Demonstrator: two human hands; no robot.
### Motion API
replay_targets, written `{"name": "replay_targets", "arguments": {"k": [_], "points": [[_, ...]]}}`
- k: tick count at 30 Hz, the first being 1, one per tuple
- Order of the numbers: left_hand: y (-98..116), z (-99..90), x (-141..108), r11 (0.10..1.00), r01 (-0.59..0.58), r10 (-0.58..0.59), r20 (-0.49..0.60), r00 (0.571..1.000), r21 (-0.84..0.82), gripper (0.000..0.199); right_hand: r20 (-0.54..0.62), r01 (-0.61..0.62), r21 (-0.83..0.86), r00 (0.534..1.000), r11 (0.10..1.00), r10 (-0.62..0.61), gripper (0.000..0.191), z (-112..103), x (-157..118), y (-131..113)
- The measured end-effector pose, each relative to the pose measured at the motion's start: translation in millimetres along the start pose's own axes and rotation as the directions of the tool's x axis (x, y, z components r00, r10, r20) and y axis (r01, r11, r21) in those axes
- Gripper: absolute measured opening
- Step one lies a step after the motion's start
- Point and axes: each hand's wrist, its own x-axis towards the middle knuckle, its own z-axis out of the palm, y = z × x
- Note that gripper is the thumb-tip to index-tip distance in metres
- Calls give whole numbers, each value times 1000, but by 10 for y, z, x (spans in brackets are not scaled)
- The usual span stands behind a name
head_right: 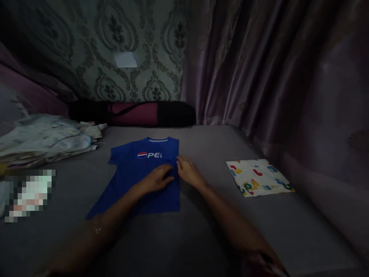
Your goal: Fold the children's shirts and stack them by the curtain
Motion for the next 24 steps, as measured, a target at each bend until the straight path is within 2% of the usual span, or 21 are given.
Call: {"name": "replay_targets", "arguments": {"k": [4,9,13,17,19,24], "points": [[158,181,-294,998,-32,24,134,991,56,64,95,-43,-184,994,982,61,54,257,463,12],[178,287,-389,989,-54,37,118,992,140,66,157,-121,-278,973,953,169,62,542,798,48],[151,340,-408,980,-78,57,118,991,181,69,161,-163,-300,963,940,218,64,569,1013,92],[120,373,-427,985,-92,80,81,993,149,71,207,-240,-300,929,923,308,67,550,1271,109],[110,370,-435,988,-88,77,85,993,124,73,190,-269,-308,923,913,336,68,582,1370,118],[110,325,-449,994,-93,87,107,990,55,73,40,-275,-359,950,892,310,65,747,1442,157]]}}
